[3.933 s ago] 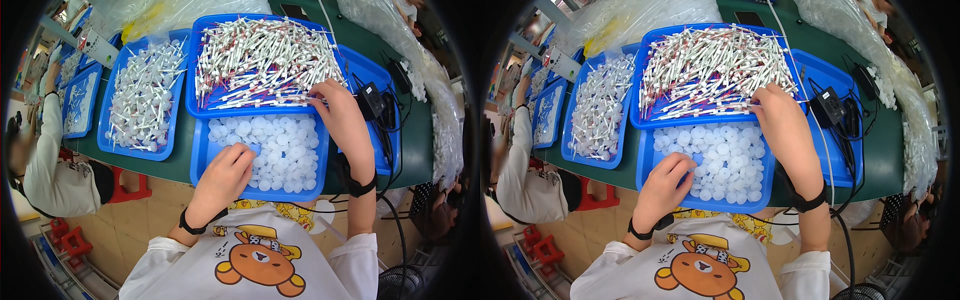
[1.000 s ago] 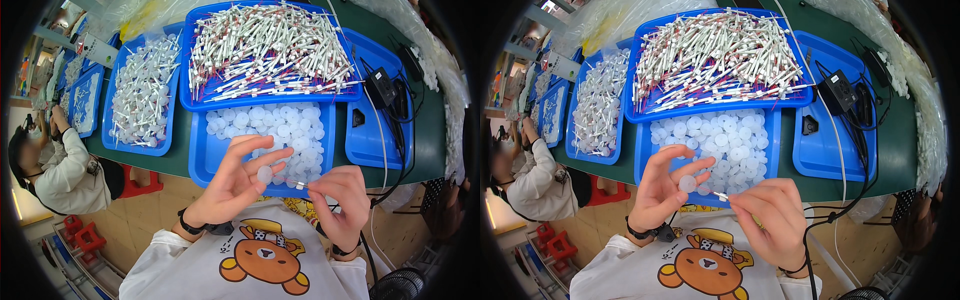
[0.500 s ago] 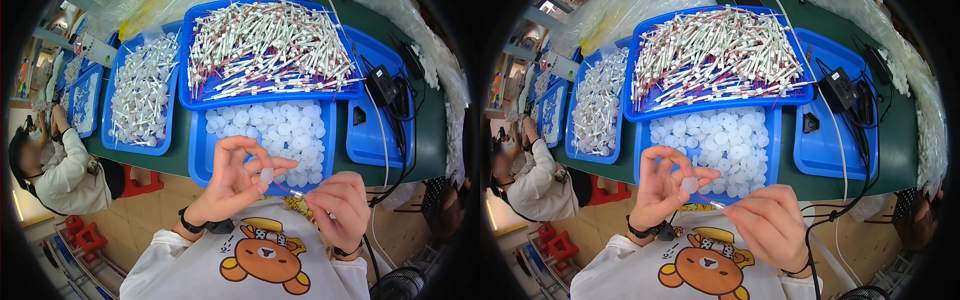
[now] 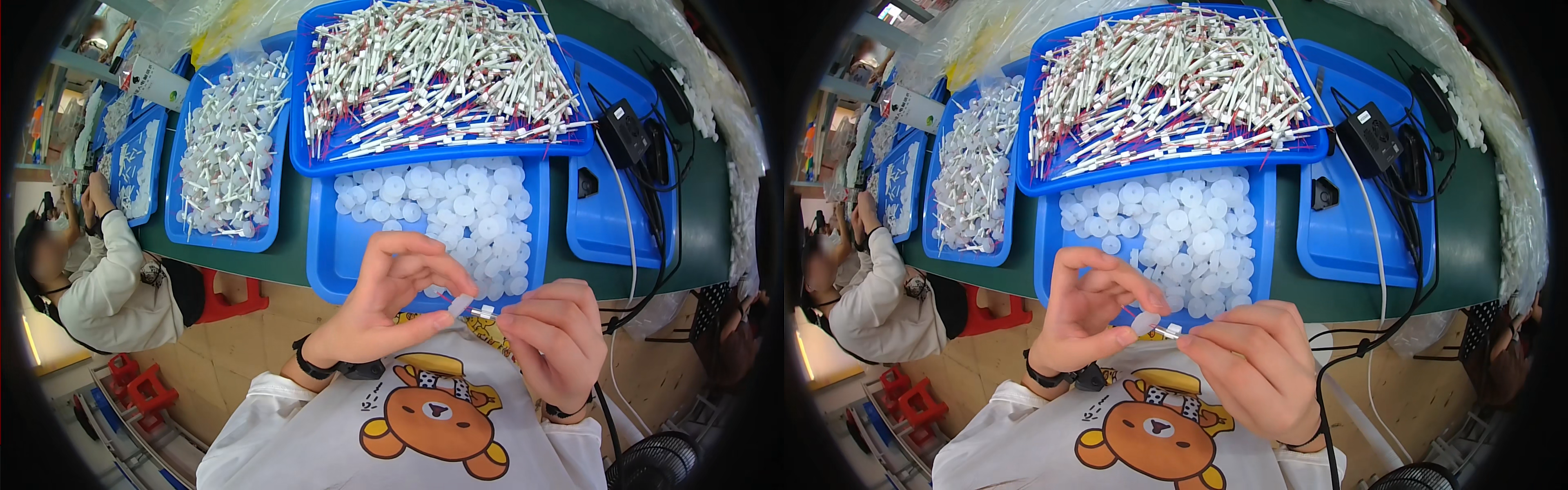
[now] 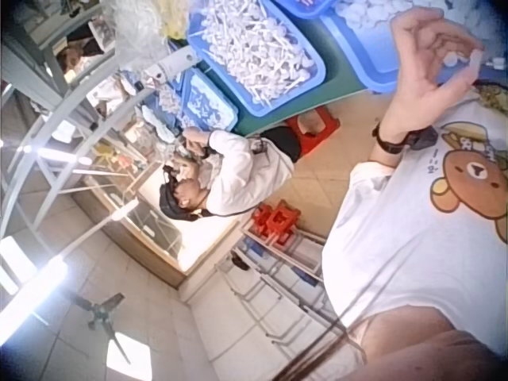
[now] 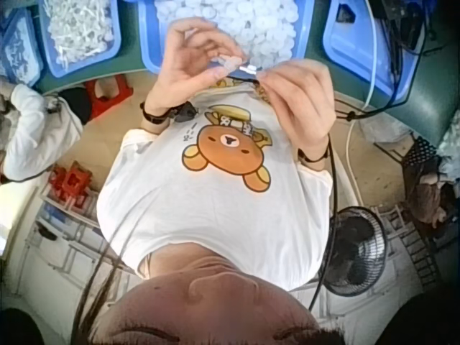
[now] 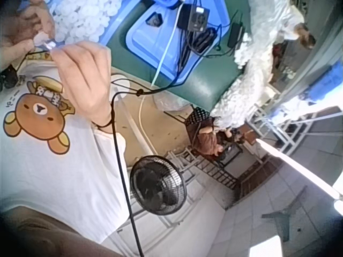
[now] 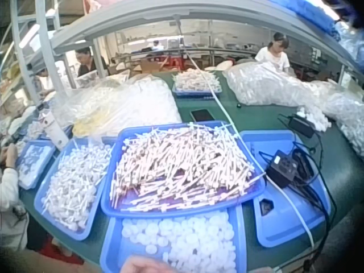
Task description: The person repeatedly picks a small white plastic cap and a short white rod with colored wires, inserts the rod into the cap, and places the assembled unit into a blue tray. The process continues throughout the clip with consistent hand movements.
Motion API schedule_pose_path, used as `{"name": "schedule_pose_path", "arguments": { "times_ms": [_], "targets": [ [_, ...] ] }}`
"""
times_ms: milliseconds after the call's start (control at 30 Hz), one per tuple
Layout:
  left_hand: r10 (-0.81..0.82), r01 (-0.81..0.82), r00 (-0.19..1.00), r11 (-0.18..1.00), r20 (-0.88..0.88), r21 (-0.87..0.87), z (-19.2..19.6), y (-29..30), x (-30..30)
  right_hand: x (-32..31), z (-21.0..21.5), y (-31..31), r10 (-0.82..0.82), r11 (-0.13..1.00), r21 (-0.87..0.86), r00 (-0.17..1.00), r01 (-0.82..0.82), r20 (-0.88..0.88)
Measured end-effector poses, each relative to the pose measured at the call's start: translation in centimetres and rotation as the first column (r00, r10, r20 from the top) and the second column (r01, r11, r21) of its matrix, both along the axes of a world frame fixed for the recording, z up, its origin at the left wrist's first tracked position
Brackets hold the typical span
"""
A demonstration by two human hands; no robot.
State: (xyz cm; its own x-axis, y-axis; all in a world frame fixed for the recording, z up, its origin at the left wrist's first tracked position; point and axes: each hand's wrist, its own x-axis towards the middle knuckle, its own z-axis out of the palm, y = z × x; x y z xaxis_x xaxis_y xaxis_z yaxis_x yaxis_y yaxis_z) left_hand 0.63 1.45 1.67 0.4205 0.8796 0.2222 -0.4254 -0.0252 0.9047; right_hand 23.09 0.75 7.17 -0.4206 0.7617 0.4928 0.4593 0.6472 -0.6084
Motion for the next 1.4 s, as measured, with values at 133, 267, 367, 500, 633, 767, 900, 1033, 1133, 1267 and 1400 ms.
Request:
{"name": "schedule_pose_path", "arguments": {
  "times_ms": [133,267,367,500,633,767,900,1033,1133,1267,1400],
  "targets": [
    [0.006,-0.003,0.999,0.997,0.048,-0.071,0.3,-0.4,0.2,-0.4,-0.2,0.0,-0.015,1.000,0.020,1.000,0.015,-0.009],
    [0.055,-0.054,0.997,0.998,0.058,-0.015,0.0,-0.6,0.4,-0.6,-0.1,0.0,-0.025,0.999,0.031,1.000,0.025,0.010],
    [0.086,-0.075,0.991,0.992,-0.100,0.104,0.5,0.0,-0.1,-0.7,-0.3,-0.1,-0.044,0.997,0.061,0.998,0.041,0.050],
    [0.156,-0.135,0.977,0.980,-0.146,0.147,0.7,-0.1,0.0,-0.8,-0.6,-0.4,-0.035,0.996,-0.086,0.999,0.033,-0.026],
    [0.150,-0.111,0.976,0.966,-0.158,0.233,0.9,-0.2,0.1,-0.6,0.5,-0.8,-0.067,0.915,-0.405,0.989,0.006,-0.135],
    [0.248,-0.198,0.957,0.937,-0.149,0.287,0.5,-0.6,0.8,-1.2,0.0,-1.7,-0.290,0.582,-0.802,0.886,-0.137,-0.362],
    [0.289,-0.211,0.935,0.920,-0.207,0.330,0.5,-0.8,0.7,-1.4,-0.7,-1.8,-0.371,0.477,-0.843,0.814,-0.247,-0.448],
    [0.352,-0.247,0.889,0.907,-0.292,0.340,1.2,-0.8,0.4,-1.8,-1.5,-1.6,-0.424,0.353,-0.852,0.746,-0.385,-0.513],
    [0.348,-0.203,0.861,0.904,-0.371,0.377,1.5,-0.1,-0.9,-2.8,-2.0,-1.3,-0.427,0.409,-0.824,0.716,-0.392,-0.552],
    [0.718,-0.483,0.546,0.691,-0.431,0.538,0.9,0.4,-4.4,-3.6,-1.5,-1.1,-0.386,0.757,-0.653,0.829,0.033,-0.405],
    [0.910,-0.822,0.123,0.316,-0.395,0.473,0.6,2.2,-9.2,-1.5,-1.1,-0.9,-0.375,0.718,-0.696,0.829,-0.025,-0.416]
  ]
}}
